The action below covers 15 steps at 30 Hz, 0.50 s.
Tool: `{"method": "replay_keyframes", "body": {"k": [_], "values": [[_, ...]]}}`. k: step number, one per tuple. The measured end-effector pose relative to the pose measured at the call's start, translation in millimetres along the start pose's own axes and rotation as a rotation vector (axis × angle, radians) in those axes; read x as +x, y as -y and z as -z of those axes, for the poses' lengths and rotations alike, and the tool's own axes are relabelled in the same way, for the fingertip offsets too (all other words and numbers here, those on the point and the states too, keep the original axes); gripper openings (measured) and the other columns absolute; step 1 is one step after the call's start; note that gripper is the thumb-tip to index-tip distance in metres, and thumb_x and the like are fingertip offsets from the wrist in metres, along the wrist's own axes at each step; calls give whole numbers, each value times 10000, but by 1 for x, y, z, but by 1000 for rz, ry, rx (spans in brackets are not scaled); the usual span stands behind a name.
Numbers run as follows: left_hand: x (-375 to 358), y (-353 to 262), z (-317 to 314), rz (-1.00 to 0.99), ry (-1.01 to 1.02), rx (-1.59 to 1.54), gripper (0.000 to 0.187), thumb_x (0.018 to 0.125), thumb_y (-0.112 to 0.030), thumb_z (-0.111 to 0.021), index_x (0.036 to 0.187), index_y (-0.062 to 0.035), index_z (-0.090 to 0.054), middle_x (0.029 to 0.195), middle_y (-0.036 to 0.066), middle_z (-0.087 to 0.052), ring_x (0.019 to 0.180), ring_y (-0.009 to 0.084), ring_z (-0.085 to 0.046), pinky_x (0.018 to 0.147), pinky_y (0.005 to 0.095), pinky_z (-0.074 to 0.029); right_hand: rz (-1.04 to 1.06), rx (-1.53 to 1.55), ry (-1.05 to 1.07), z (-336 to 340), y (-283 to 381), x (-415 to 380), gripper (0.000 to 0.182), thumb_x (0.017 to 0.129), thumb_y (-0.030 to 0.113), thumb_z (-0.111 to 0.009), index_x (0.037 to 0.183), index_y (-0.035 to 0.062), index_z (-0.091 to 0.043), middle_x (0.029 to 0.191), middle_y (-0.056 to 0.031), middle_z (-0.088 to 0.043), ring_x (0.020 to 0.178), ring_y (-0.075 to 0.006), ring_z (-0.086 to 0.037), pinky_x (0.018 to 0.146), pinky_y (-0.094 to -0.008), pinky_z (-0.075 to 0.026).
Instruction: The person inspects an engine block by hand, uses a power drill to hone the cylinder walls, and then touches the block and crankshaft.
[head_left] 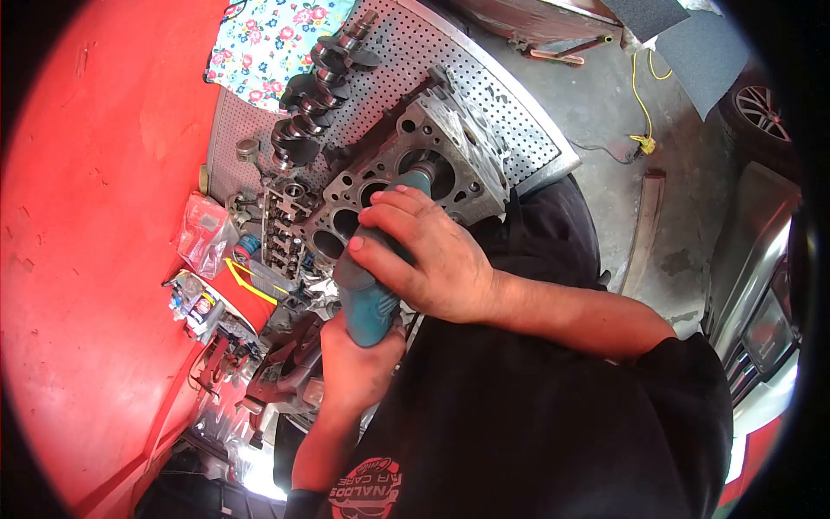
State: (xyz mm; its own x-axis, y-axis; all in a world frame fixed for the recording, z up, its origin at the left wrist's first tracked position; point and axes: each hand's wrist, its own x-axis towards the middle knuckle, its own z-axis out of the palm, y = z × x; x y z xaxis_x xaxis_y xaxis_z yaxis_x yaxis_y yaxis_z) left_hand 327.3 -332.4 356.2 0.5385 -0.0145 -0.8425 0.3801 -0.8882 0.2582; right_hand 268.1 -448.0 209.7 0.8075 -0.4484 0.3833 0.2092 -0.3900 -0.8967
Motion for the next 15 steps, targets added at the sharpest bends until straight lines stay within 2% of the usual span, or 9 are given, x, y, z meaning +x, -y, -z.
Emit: {"method": "replay_keyframes", "body": {"k": [2, 5, 15], "values": [[-5, 0, 3, 4, -2, -7, 126, 848, -45, -714, 957, 7, -677, 851, 29, -694, 787, 106, -641, 719, 305, -526, -3, 53, 19, 3, 3, 2, 579, 779, 69, -749, 1340, 100, -606, 1331, -202, -595, 1198, -421, -624, 1049, -593, -522], [-12, -5, 5, 8, -11, -25, 138, 857, -50, -720, 975, 13, -687, 868, 31, -704, 797, 107, -649, 732, 307, -533, 44, -32, -4, 1, 6, 4, 512, 827, 166, -669, 1336, 151, -623, 1308, -184, -596, 1186, -378, -635, 1037, -531, -549], [-33, -17, 15, -14, -56, -15, 200, 874, -45, -745, 1059, 27, -718, 950, 51, -743, 875, 130, -690, 787, 315, -548, 48, -7, -17, 0, 25, 12, 549, 821, 159, -691, 1361, 195, -596, 1288, -171, -608, 1153, -371, -644, 1006, -516, -567]]}}
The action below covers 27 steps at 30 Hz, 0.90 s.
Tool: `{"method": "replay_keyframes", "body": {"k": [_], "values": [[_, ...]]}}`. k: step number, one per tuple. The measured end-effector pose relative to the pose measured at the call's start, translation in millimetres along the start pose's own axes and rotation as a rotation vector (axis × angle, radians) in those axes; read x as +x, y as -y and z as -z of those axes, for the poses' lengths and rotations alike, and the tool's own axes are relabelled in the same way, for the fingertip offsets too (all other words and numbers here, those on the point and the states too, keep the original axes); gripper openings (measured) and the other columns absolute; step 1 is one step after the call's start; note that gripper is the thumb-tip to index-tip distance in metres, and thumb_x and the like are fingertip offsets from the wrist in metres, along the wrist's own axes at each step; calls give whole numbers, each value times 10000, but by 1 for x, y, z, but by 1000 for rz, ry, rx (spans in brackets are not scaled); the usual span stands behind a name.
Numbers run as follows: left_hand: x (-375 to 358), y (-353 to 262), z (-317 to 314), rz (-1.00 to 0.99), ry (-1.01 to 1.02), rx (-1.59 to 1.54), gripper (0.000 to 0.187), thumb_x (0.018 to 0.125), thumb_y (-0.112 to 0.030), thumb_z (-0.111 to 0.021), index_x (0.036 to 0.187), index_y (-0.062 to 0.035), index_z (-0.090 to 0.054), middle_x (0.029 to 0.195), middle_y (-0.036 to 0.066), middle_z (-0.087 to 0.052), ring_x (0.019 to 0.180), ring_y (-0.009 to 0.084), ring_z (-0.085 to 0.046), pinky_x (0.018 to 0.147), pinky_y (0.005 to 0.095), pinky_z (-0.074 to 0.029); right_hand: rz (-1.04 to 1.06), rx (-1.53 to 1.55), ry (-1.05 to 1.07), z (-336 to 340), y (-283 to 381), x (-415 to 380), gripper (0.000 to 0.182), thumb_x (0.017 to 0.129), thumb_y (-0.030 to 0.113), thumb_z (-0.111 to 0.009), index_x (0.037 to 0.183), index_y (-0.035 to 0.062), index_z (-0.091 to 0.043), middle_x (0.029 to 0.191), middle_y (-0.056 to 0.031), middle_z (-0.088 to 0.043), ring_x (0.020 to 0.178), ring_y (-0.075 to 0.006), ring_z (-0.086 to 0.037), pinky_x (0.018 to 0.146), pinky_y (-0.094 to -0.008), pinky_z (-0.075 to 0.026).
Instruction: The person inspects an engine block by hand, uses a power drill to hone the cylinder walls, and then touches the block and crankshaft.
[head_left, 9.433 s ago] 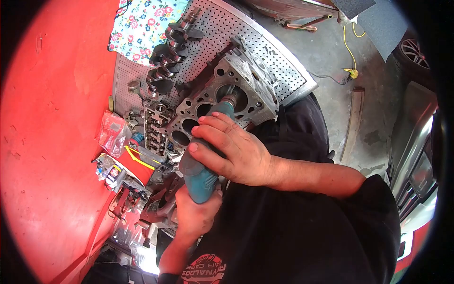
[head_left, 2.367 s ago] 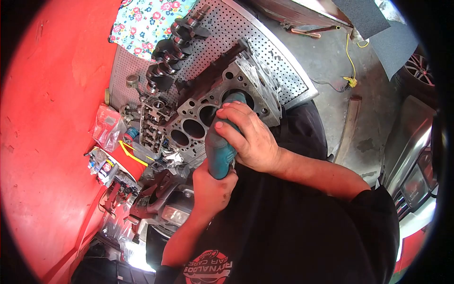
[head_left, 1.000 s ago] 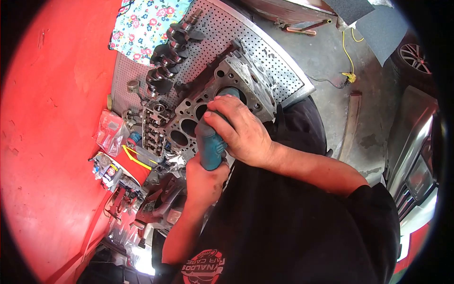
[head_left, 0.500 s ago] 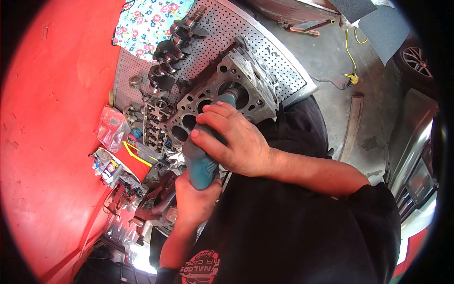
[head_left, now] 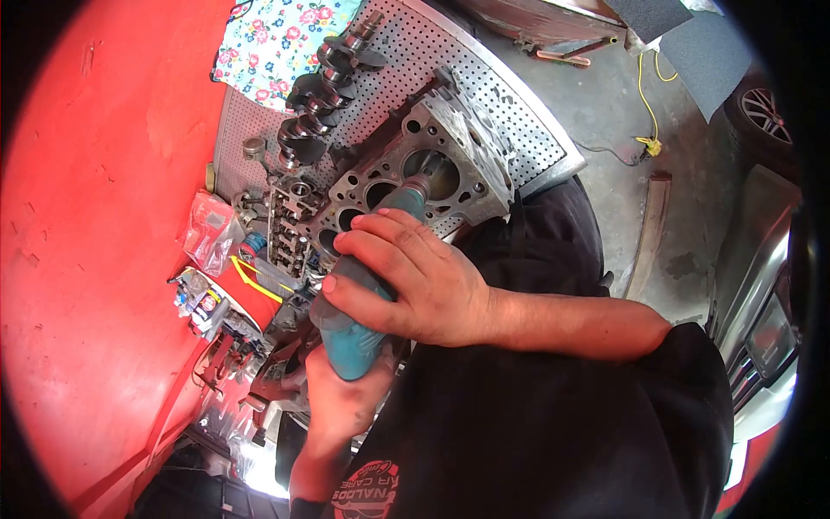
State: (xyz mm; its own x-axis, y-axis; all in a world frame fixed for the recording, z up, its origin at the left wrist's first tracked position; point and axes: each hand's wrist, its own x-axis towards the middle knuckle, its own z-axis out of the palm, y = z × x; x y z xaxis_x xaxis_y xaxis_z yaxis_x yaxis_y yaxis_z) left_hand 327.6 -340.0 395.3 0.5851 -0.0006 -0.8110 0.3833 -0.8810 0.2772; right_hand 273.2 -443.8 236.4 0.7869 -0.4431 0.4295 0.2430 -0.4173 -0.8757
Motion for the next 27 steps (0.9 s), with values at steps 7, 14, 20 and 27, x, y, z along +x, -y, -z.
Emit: {"method": "replay_keyframes", "body": {"k": [7, 14, 20, 27], "values": [[-9, 6, 10, -26, 24, -67, 262, 849, 6, -734, 1107, 40, -712, 1013, 62, -752, 919, 137, -697, 824, 315, -551, -7, 35, 9, 3, 10, 6, 550, 826, 144, -709, 1359, 203, -585, 1294, -179, -612, 1136, -375, -648, 980, -525, -575], [-16, -1, 14, -39, 21, -24, 318, 829, 24, -736, 1145, 40, -701, 1045, 80, -757, 968, 153, -709, 862, 327, -557, -10, 60, 1, 4, 17, 10, 528, 834, 162, -701, 1347, 213, -590, 1287, -173, -610, 1119, -364, -650, 972, -520, -578], [-19, -5, 12, -55, -8, 6, 327, 830, 27, -743, 1153, 41, -699, 1059, 86, -759, 982, 163, -713, 876, 328, -557, 17, -3, -42, 1, 17, 11, 481, 869, 228, -650, 1346, 217, -590, 1244, -142, -610, 1105, -328, -655, 996, -489, -569], [-13, -3, 11, -9, 30, -45, 298, 847, 17, -746, 1142, 39, -703, 1043, 68, -749, 948, 140, -695, 853, 314, -548, -17, 44, 8, 4, 13, 9, 545, 830, 162, -704, 1359, 211, -585, 1291, -172, -605, 1128, -369, -646, 974, -521, -574]]}}
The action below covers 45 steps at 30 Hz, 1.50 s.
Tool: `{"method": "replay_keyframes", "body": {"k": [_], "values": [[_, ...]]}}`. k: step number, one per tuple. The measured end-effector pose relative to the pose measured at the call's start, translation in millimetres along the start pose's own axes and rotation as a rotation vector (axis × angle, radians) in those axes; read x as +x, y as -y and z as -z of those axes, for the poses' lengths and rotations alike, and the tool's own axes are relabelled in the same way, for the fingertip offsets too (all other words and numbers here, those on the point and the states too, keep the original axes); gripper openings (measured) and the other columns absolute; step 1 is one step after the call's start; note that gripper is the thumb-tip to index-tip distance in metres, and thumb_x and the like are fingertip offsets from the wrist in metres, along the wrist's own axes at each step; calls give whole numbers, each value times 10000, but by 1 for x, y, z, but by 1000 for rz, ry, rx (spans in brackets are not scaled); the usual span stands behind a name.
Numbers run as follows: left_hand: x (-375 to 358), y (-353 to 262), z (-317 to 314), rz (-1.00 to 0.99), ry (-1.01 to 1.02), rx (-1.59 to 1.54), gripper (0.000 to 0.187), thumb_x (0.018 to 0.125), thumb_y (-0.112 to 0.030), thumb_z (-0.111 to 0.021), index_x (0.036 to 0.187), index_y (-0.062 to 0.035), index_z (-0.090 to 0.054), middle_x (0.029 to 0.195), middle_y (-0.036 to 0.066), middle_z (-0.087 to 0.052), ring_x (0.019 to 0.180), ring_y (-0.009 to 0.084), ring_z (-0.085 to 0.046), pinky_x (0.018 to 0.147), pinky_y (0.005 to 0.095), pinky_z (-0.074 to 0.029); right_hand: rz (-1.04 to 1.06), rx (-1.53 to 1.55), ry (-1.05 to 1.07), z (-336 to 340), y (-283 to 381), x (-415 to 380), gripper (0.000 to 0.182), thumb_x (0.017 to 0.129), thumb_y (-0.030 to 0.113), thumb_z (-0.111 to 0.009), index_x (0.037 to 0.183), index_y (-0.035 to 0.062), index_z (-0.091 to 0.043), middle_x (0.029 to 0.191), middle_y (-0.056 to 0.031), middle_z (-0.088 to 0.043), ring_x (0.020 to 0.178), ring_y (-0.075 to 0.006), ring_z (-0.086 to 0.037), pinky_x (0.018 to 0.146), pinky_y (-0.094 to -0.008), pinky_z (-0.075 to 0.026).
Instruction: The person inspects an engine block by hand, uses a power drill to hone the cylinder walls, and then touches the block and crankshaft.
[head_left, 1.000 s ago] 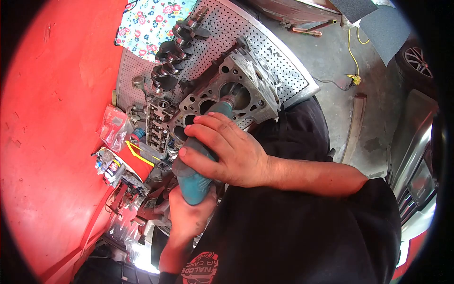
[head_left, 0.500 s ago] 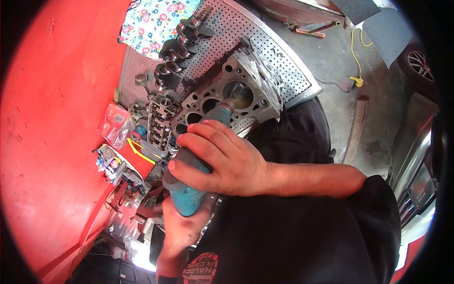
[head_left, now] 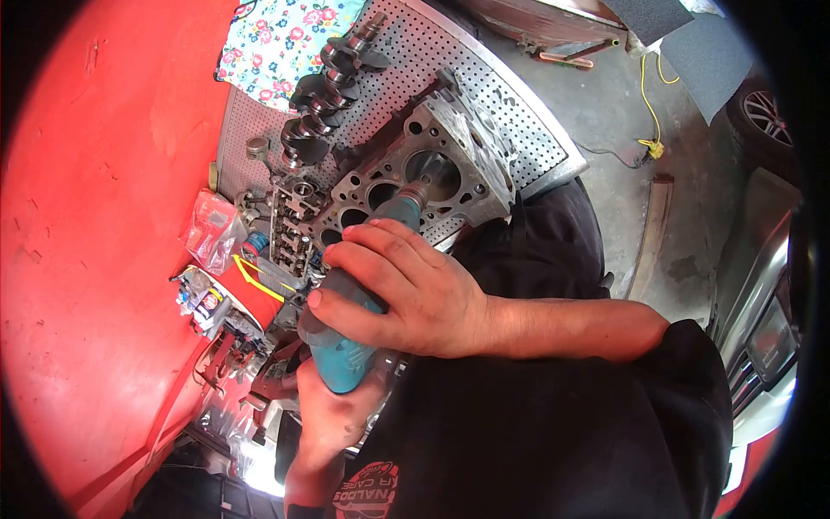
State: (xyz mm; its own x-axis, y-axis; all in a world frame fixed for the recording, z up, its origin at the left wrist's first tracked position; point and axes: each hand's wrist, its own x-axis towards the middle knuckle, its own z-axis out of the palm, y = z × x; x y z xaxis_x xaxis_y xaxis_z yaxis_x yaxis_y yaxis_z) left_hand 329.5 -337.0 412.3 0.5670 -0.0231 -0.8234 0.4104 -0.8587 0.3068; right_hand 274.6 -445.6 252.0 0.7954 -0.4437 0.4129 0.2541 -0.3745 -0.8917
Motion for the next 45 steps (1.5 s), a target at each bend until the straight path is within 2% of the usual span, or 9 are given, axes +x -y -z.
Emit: {"method": "replay_keyframes", "body": {"k": [2, 5, 8, 11, 23, 26, 41, 44, 45], "values": [[2, 1, -1, -1, 11, -21, 284, 857, 22, -736, 1138, 40, -704, 1040, 63, -746, 942, 136, -693, 844, 310, -547, 0, -2, 5, 0, -2, -1, 556, 832, 160, -700, 1373, 204, -580, 1297, -178, -602, 1135, -376, -643, 976, -525, -572], [5, -1, -5, -6, 19, -40, 258, 873, 29, -716, 1131, 42, -705, 1038, 58, -746, 937, 136, -695, 836, 309, -548, 31, -67, -25, -3, -8, -2, 501, 839, 201, -665, 1337, 210, -614, 1241, -152, -607, 1118, -343, -653, 991, -495, -573], [6, -6, -8, 5, 17, -44, 227, 886, 21, -706, 1112, 43, -711, 1018, 57, -750, 919, 141, -698, 830, 314, -550, 24, -49, -9, -2, -10, -3, 510, 831, 196, -676, 1337, 216, -613, 1241, -151, -607, 1123, -351, -650, 987, -496, -575], [10, 2, -8, -8, 4, 19, 210, 884, -11, -717, 1088, 36, -717, 989, 63, -755, 898, 140, -700, 818, 314, -551, 10, -9, 18, -2, -12, -6, 584, 816, 136, -706, 1384, 186, -579, 1303, -185, -600, 1154, -388, -637, 993, -537, -560], [21, 7, -15, -15, -10, 27, 176, 875, -58, -737, 1031, 18, -709, 905, 44, -726, 817, 116, -666, 748, 311, -540, 19, -1, 22, 3, -23, -9, 564, 802, 111, -706, 1354, 141, -596, 1307, -188, -604, 1166, -395, -636, 1014, -540, -554], [23, 6, -16, 0, 6, 28, 164, 880, -60, -733, 1021, 18, -703, 893, 38, -718, 813, 110, -657, 741, 308, -536, 10, -34, 11, 0, -25, -11, 541, 832, 152, -649, 1370, 174, -594, 1269, -171, -597, 1172, -374, -632, 1036, -521, -544], [45, 26, -27, 35, 35, 40, 132, 858, -48, -720, 967, 12, -678, 846, 30, -695, 778, 104, -630, 711, 309, -523, -28, -35, 43, -2, -42, -22, 544, 831, 156, -654, 1373, 152, -602, 1305, -163, -586, 1229, -381, -609, 1064, -521, -522], [49, 27, -31, 30, 13, 41, 133, 854, -45, -719, 963, 12, -671, 839, 29, -687, 767, 104, -619, 705, 307, -521, -15, 14, 35, -2, -48, -23, 588, 761, 68, -762, 1325, 84, -595, 1318, -198, -601, 1181, -418, -640, 1020, -557, -548], [51, 27, -33, 31, 9, 38, 134, 852, -45, -719, 962, 12, -669, 836, 28, -683, 765, 104, -617, 705, 307, -520, -15, 4, 25, -4, -50, -24, 577, 781, 93, -729, 1342, 100, -594, 1315, -189, -595, 1196, -409, -631, 1036, -546, -541]]}}
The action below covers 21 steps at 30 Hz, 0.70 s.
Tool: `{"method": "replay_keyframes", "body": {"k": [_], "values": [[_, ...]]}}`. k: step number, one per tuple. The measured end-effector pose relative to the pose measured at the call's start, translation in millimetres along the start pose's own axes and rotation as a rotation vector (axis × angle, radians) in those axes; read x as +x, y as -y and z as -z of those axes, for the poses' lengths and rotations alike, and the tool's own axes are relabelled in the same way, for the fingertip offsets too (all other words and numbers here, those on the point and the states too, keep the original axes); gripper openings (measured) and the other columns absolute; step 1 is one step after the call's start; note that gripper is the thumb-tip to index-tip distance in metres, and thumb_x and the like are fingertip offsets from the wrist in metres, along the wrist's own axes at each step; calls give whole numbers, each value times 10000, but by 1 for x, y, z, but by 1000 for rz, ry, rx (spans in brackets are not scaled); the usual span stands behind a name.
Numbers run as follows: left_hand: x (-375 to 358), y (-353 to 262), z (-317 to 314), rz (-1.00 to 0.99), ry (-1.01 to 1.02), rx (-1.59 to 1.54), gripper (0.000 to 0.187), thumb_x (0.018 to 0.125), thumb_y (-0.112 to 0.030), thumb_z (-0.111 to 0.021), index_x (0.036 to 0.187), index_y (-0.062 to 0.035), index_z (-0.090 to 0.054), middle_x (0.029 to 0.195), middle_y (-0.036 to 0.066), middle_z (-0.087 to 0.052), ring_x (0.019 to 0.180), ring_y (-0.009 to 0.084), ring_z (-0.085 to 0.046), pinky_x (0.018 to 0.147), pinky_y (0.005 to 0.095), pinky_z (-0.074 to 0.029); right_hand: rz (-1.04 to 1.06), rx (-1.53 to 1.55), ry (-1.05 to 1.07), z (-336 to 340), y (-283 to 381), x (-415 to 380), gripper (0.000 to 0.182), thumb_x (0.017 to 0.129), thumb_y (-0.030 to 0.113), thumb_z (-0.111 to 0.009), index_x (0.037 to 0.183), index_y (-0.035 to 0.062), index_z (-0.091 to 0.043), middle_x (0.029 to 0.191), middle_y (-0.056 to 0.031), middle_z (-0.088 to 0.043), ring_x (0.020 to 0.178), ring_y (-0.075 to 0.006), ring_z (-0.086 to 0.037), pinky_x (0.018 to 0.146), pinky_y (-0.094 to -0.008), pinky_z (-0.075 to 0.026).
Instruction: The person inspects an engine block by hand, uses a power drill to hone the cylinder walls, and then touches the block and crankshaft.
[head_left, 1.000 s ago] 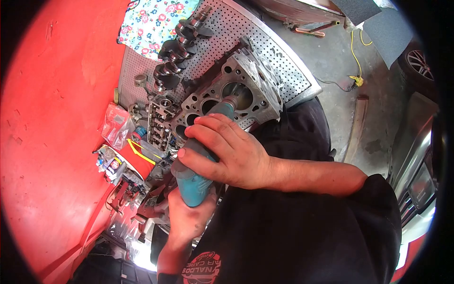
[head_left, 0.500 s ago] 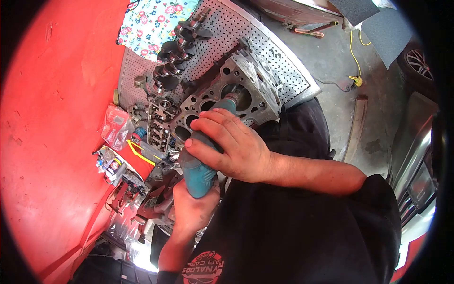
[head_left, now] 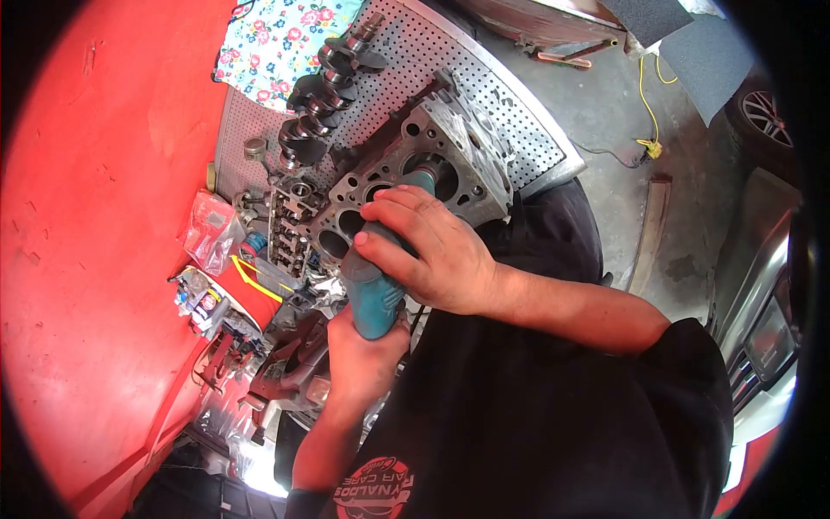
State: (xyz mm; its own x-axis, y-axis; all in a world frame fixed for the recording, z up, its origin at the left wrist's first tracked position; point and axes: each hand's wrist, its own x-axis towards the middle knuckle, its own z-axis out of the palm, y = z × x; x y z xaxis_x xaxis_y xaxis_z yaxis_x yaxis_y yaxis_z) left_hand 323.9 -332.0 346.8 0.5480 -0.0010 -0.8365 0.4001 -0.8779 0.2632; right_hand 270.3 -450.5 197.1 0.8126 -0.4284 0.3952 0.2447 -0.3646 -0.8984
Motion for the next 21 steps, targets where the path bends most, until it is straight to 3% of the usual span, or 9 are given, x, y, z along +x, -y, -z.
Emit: {"method": "replay_keyframes", "body": {"k": [4, 7, 10, 21], "values": [[5, 0, -2, -22, 6, 7, 137, 842, -39, -713, 958, 13, -660, 826, 25, -669, 757, 104, -611, 699, 307, -519, 3, -15, -26, -6, -6, -4, 560, 814, 135, -671, 1369, 130, -592, 1309, -170, -584, 1226, -393, -614, 1070, -524, -527], [9, 4, -8, -91, -13, -27, 32, 872, 35, -646, 894, 27, -667, 773, 41, -647, 646, 132, -603, 595, 293, -471, -6, -11, -36, -7, -8, -6, 558, 812, 127, -678, 1363, 127, -593, 1307, -169, -586, 1228, -394, -616, 1076, -527, -525], [13, 6, -6, -15, 36, -48, 124, 834, -29, -696, 946, 6, -658, 809, 21, -658, 736, 97, -599, 660, 306, -496, -13, -4, -42, -10, -12, -9, 563, 808, 119, -686, 1363, 125, -592, 1310, -168, -589, 1231, -393, -619, 1086, -533, -520], [22, 6, -12, -46, 35, -36, 109, 840, -39, -688, 935, 8, -662, 801, 26, -657, 736, 98, -598, 662, 301, -497, -54, 17, -15, -9, -17, -13, 589, 786, 108, -713, 1363, 117, -598, 1327, -170, -587, 1248, -391, -610, 1107, -550, -503]]}}
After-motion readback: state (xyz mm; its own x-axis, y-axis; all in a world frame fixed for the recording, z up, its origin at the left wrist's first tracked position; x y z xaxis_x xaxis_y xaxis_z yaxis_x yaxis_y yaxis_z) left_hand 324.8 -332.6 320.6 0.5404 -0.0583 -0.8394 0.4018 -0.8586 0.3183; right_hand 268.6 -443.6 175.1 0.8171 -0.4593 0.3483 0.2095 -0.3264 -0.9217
